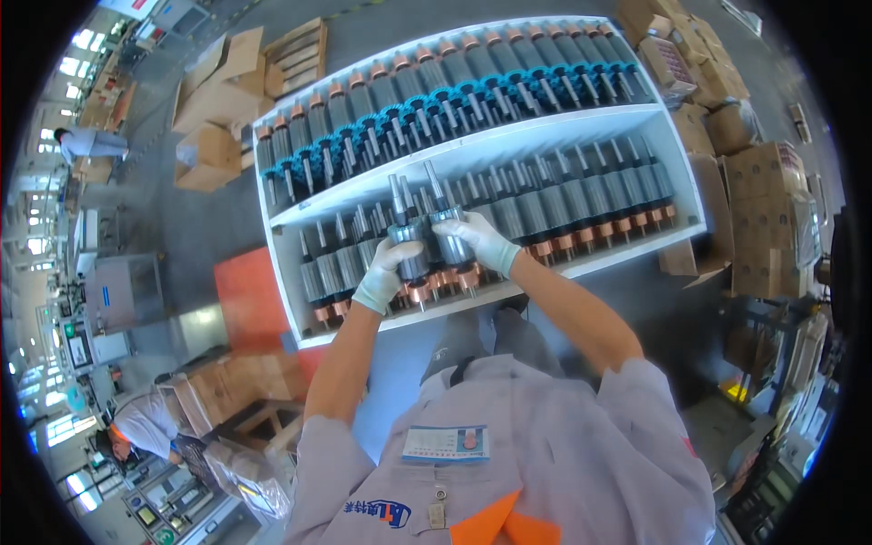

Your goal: The person places black plastic components and copper rings onto a vertical press, operates the press by pulling a lever, and then removes the assembled rotor cores. The person places the finished components into white storage racks and repeats the process with additional parts from nearby boxes.

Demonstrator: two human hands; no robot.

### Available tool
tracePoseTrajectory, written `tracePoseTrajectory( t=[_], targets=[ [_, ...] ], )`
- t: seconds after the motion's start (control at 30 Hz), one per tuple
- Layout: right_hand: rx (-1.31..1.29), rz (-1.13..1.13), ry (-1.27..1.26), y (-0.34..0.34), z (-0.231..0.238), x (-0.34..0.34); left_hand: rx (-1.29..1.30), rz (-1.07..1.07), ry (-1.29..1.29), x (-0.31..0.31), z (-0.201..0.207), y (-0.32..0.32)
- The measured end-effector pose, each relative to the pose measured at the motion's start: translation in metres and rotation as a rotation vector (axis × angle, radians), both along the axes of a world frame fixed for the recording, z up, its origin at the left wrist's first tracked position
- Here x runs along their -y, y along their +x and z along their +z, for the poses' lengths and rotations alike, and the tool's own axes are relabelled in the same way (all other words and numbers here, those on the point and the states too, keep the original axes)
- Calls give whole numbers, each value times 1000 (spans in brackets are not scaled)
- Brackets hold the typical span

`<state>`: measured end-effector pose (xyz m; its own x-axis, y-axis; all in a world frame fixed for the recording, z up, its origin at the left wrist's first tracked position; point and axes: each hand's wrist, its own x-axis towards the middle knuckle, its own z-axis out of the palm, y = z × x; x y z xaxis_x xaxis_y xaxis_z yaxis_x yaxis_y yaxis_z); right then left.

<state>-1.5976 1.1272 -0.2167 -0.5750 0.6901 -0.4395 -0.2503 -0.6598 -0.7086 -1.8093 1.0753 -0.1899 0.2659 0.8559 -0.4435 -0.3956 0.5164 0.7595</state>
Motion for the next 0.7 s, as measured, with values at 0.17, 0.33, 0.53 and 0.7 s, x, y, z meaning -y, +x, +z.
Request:
tracePoseTrajectory(
  t=[0.17, 0.33, 0.53, 0.7],
  targets=[
    [221, 45, 92, -9, -16, -3, -142, -6, -66, -2, -10, -13],
    [500, 172, 126, 4, -6, -12, -419, 81, -91, 4, -24, -27],
    [1190, 146, 431, 15, -3, -20, -1550, -658, -48, -33, 14, -30],
    [1349, 639, 671, 7, 15, -40, -1740, -985, -49, -56, 28, -30]
  ],
)
